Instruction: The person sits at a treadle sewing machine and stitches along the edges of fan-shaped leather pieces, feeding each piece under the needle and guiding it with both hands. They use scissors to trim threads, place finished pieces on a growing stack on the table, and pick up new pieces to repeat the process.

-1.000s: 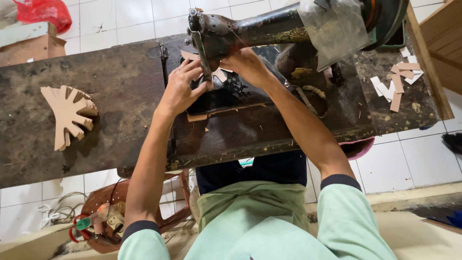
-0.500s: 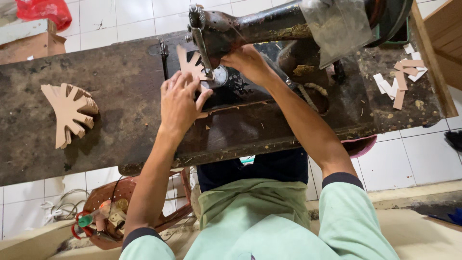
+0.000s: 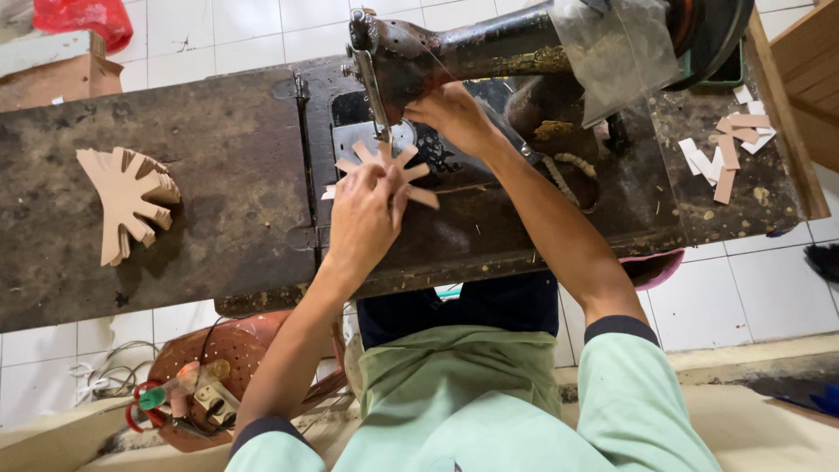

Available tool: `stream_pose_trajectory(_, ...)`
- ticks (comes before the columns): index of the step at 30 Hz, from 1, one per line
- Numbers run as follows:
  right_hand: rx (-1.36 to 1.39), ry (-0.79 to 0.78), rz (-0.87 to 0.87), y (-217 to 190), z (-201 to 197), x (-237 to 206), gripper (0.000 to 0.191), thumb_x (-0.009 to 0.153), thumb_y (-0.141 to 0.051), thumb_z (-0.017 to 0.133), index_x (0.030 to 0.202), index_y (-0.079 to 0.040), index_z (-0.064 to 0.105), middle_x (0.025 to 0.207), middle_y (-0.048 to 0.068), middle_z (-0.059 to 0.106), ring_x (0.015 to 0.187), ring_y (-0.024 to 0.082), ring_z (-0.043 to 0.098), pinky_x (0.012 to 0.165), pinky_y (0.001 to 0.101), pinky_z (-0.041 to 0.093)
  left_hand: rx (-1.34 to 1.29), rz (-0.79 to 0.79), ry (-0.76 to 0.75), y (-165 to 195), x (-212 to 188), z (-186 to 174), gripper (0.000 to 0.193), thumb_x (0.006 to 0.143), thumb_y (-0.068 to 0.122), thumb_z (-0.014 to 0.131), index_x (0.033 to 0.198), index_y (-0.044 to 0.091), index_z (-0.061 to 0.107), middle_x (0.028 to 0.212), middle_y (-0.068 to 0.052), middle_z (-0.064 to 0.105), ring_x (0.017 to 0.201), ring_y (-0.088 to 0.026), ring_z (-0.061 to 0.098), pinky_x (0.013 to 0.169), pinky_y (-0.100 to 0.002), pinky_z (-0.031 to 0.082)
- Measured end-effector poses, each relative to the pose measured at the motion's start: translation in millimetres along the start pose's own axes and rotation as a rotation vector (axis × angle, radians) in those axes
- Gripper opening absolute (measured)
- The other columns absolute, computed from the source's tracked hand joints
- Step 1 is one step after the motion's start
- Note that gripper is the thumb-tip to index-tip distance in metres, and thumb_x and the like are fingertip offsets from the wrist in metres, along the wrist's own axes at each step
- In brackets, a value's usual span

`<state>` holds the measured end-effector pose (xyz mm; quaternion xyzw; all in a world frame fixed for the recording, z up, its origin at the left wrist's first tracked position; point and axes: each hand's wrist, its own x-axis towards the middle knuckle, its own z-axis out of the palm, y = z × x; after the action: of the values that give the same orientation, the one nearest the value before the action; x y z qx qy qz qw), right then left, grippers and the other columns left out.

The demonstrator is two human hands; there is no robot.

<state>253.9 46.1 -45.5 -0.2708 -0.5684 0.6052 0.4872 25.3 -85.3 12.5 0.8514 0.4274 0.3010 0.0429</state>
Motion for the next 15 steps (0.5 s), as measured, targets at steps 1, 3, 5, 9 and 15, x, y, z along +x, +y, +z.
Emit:
stream_pose_trajectory(1,-0.021,0.023,0.023,0,0,1,0.043,0.110,-0.031,0.052,0.132,0.005,0.061,0.135,0.023,0.066,0.129,0.032,0.065,0.115,0.0496,0.046,0.031,0.003,-0.005,0,1,4,0.026,0.102,0.019,0.067,0.118,-0.001,0.070,0.109,-0.014,0.064,0.106,-0.032,0.061,0.094,-0.044,0.047)
stream_pose_trajectory(3,-0.033,-0.037,-0.031,-2,0,0,0.046,0.110,-0.033,0.051,0.134,0.005,0.060,0.138,0.022,0.064,0.132,0.031,0.063,0.117,0.0494,0.045,0.079,0.020,0.026,2,3,8,0.025,0.098,0.013,0.067,0.118,-0.001,0.069,0.113,-0.015,0.064,0.108,-0.031,0.061,0.093,-0.043,0.048)
stream_pose_trajectory(5,-0.035,-0.064,-0.047,-4,0,0,0.046,0.110,-0.035,0.052,0.133,0.005,0.059,0.138,0.022,0.064,0.133,0.031,0.063,0.117,0.0498,0.045,0.111,0.045,0.091,6,2,10,0.031,0.088,0.009,0.067,0.119,0.000,0.068,0.116,-0.016,0.063,0.110,-0.031,0.061,0.092,-0.043,0.048)
stream_pose_trajectory(9,-0.045,-0.036,-0.018,-6,1,-1,0.045,0.110,-0.035,0.052,0.130,0.005,0.061,0.134,0.022,0.066,0.132,0.032,0.064,0.117,0.0511,0.045,0.011,0.039,0.059,13,1,6,0.031,0.084,0.004,0.069,0.114,0.009,0.070,0.110,-0.009,0.064,0.110,-0.030,0.062,0.090,-0.044,0.049)
stream_pose_trajectory(15,0.029,-0.093,-0.078,-5,-1,-3,0.046,0.111,-0.034,0.052,0.136,0.004,0.059,0.138,0.016,0.064,0.133,0.027,0.061,0.123,0.0504,0.044,-0.029,0.033,0.070,15,5,-1,0.023,0.089,0.007,0.071,0.112,0.009,0.069,0.112,-0.009,0.063,0.109,-0.029,0.063,0.089,-0.043,0.050)
